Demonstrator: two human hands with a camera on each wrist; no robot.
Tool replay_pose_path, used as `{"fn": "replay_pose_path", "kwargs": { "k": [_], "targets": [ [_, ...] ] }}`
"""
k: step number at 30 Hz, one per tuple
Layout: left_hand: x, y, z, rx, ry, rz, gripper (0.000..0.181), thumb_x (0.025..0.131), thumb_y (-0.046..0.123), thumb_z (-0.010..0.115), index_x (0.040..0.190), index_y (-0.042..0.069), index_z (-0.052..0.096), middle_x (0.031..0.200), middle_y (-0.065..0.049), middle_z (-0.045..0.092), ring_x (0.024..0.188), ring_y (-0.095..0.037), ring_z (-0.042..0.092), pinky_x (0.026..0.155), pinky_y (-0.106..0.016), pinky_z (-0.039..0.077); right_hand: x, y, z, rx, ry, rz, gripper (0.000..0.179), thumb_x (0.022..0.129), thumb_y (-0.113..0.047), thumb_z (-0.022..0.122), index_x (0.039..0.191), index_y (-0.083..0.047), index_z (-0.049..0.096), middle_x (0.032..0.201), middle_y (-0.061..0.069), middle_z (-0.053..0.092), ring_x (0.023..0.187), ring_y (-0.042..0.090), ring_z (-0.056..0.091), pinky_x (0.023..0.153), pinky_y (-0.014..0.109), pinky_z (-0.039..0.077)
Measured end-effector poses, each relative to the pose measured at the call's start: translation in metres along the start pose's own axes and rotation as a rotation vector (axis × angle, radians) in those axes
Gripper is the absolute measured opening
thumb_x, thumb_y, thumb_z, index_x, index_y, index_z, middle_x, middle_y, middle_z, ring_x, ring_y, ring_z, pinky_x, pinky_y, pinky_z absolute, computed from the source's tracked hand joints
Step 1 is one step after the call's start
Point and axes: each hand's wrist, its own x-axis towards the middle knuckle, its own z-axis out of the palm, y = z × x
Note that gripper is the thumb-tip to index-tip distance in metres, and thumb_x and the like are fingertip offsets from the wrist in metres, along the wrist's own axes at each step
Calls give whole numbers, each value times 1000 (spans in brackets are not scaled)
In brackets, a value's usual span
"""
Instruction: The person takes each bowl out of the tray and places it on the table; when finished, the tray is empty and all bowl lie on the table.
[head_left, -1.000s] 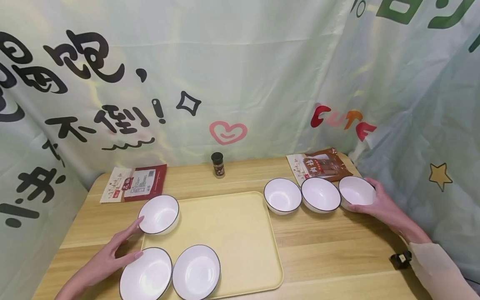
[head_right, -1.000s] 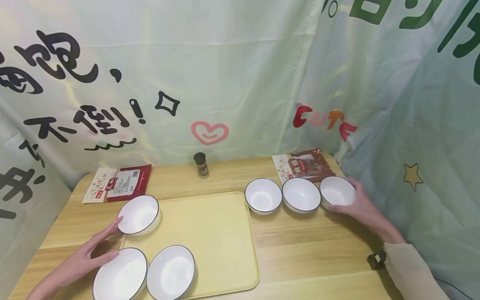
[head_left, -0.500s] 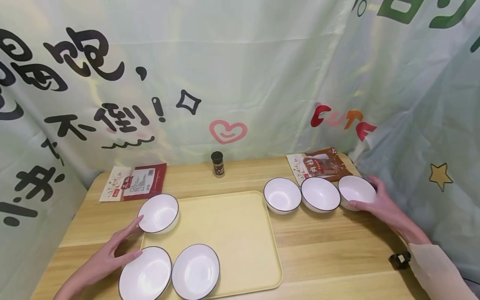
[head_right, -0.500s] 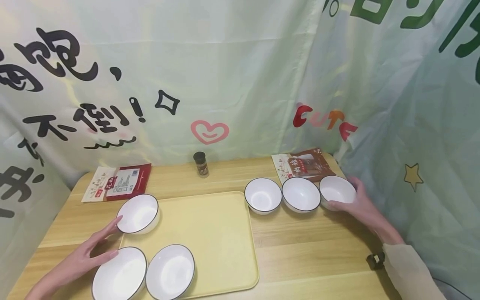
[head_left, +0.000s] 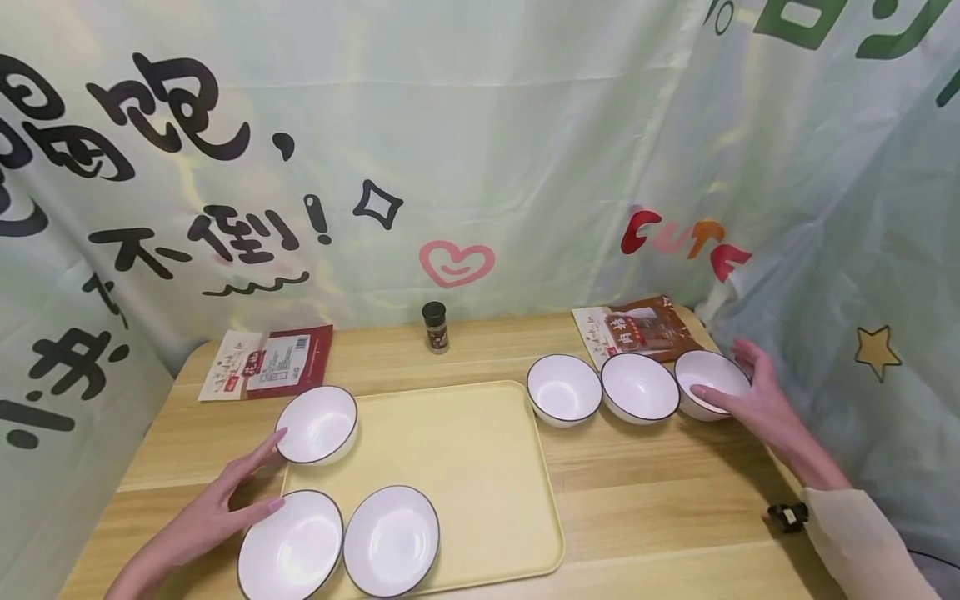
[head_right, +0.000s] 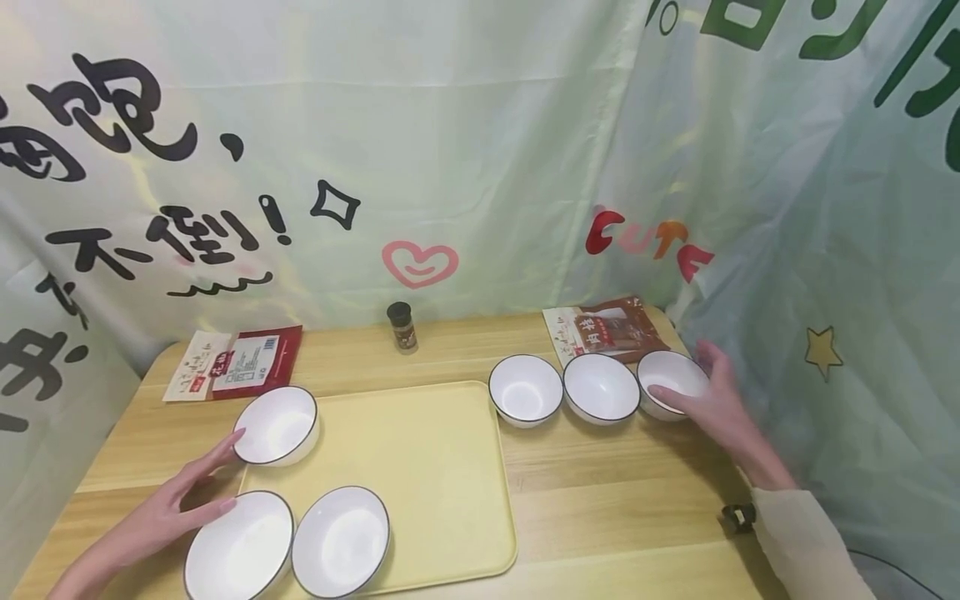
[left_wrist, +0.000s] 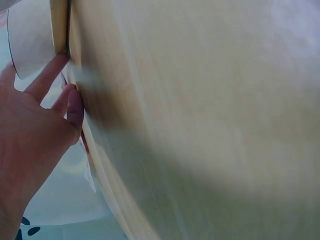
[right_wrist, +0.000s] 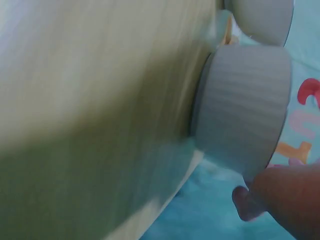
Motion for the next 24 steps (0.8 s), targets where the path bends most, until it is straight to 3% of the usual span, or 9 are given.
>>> {"fn": "replay_pose_path", "kwargs": {
  "k": [2,5,10,24],
  "targets": [
    [0,0,0,4,0,0,91,103,22,76,176,34,22,176,-24,23,150,-54,27,103,-90,28,-1,-7,3,-2,12,-2,116,97,-27,84,173,-2,-1,175,34,8,159,53,9,129,62,9],
    [0,0,0,2,-2,-4,91,103,23,76,176,35,22,176,-24,24,150,-54,27,104,-90,28,-4,-18,7,6,24,-13,117,97,-28,85,173,-3,1,175,32,9,159,53,9,127,67,8],
    [0,-1,0,-12,-5,-8,91,104,22,76,176,35,23,177,-22,24,150,-55,26,105,-90,26,-9,-37,13,55,22,-47,114,96,-23,85,173,-3,3,175,31,12,158,52,12,127,63,10],
    [1,0,0,-4,-10,-11,90,104,23,76,176,35,22,176,-21,28,149,-57,30,106,-89,28,-18,-80,48,87,-63,-126,113,94,-18,88,173,-7,8,176,24,15,162,46,10,124,75,9]
  ]
}}
